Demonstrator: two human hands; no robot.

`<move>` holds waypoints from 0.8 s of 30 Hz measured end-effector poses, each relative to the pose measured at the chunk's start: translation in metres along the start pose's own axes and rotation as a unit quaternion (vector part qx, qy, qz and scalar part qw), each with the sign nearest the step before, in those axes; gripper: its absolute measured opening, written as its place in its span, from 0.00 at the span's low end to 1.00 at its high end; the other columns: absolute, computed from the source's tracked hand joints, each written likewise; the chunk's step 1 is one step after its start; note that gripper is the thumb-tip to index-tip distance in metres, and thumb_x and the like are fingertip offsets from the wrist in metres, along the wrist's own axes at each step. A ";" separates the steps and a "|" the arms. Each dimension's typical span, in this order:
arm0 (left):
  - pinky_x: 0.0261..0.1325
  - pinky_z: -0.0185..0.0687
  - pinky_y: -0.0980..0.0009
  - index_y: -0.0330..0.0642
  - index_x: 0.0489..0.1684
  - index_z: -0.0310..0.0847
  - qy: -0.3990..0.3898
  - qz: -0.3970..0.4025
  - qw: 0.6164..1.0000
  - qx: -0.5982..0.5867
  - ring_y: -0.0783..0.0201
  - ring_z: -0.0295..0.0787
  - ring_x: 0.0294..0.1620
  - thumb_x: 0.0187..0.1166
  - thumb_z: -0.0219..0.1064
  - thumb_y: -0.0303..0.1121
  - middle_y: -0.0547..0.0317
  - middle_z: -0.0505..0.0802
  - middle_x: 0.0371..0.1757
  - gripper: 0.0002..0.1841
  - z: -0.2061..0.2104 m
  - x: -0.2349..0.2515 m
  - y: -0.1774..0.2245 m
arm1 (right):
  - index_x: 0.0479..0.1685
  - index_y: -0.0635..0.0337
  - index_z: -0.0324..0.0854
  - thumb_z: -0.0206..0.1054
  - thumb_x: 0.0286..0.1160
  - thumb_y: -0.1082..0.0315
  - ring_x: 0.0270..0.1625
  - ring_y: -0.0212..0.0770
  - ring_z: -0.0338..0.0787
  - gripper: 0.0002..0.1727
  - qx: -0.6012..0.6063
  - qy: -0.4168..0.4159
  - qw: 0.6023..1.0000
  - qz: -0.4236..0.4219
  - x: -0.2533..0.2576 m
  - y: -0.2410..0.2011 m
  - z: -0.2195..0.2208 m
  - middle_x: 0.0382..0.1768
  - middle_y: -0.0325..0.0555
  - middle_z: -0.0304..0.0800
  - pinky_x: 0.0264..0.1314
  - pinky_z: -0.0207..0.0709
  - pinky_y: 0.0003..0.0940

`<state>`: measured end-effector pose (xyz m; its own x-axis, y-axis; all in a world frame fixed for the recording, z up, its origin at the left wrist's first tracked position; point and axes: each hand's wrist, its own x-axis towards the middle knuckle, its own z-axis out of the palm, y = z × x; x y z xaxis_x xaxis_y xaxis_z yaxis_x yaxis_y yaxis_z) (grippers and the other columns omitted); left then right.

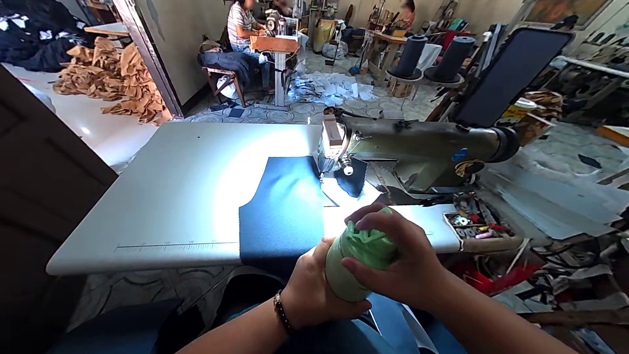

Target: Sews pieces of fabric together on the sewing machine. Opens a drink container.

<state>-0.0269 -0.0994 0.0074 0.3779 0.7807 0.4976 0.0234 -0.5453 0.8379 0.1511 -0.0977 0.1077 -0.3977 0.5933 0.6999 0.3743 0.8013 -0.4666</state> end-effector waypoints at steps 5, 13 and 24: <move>0.72 0.84 0.73 0.27 0.68 0.73 -0.092 0.071 0.985 -0.130 0.73 0.89 0.64 0.46 0.92 0.41 0.52 0.93 0.59 0.47 -0.007 0.004 -0.002 | 0.72 0.51 0.75 0.79 0.69 0.56 0.59 0.31 0.87 0.31 0.089 -0.150 0.983 -0.058 0.017 -0.016 -0.021 0.55 0.45 0.88 0.60 0.83 0.24; 0.66 0.87 0.73 0.30 0.69 0.75 -0.010 0.012 1.000 0.006 0.73 0.91 0.60 0.43 0.92 0.48 0.53 0.93 0.56 0.49 -0.005 0.010 0.015 | 0.83 0.45 0.70 0.69 0.49 0.19 0.47 0.28 0.88 0.58 -0.182 -0.225 0.951 0.113 0.039 -0.033 -0.058 0.48 0.32 0.91 0.46 0.86 0.35; 0.68 0.87 0.68 0.34 0.68 0.78 -0.057 -0.021 0.998 0.020 0.70 0.90 0.61 0.43 0.92 0.49 0.55 0.94 0.56 0.48 -0.001 0.009 0.002 | 0.74 0.43 0.78 0.80 0.60 0.52 0.64 0.41 0.85 0.35 -0.117 -0.438 0.891 0.021 0.051 -0.017 -0.073 0.68 0.40 0.83 0.60 0.83 0.41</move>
<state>-0.0245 -0.0930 0.0142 0.4789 0.7644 0.4317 0.0776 -0.5266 0.8465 0.1855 -0.0864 0.1908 -0.8420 0.5366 -0.0553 0.5283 0.7995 -0.2859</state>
